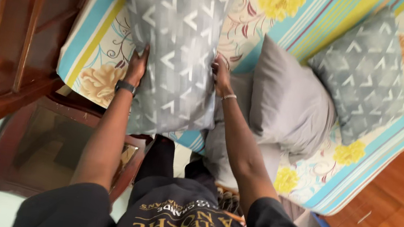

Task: The person smooths the bedspread, retrieves several pillows from a storage space, and arranges the pillows on the bed by hand.

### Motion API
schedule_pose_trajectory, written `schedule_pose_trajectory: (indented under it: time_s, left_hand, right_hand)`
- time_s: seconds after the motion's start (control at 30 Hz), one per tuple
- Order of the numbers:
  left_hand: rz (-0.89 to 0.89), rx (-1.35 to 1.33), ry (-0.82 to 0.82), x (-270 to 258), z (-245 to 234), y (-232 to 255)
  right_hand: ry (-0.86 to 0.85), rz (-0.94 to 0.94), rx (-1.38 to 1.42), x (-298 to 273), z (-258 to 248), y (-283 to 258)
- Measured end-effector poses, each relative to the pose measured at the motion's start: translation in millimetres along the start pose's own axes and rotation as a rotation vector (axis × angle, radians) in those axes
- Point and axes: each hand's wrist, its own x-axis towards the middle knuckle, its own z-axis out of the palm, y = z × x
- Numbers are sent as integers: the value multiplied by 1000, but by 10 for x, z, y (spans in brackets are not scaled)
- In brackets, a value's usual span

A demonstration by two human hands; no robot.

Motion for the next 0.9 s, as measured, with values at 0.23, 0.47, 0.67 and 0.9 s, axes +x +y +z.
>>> schedule_pose_trajectory:
  time_s: [0.23,0.47,0.67,0.9]
  left_hand:
    - [380,-72,20,-742,176,691]
    - [670,-452,-180,-1092,87,1447]
    - [702,-232,-283,-1506,119,1675]
    - [82,-31,-310,-1430,-118,558]
  right_hand:
    - [-28,-278,46,-217,457,-416]
    - [-300,-528,634,-1502,-49,-1545]
    - [-371,-428,189,-1416,-519,-1232]
    - [-339,-107,-330,-1177,-761,285]
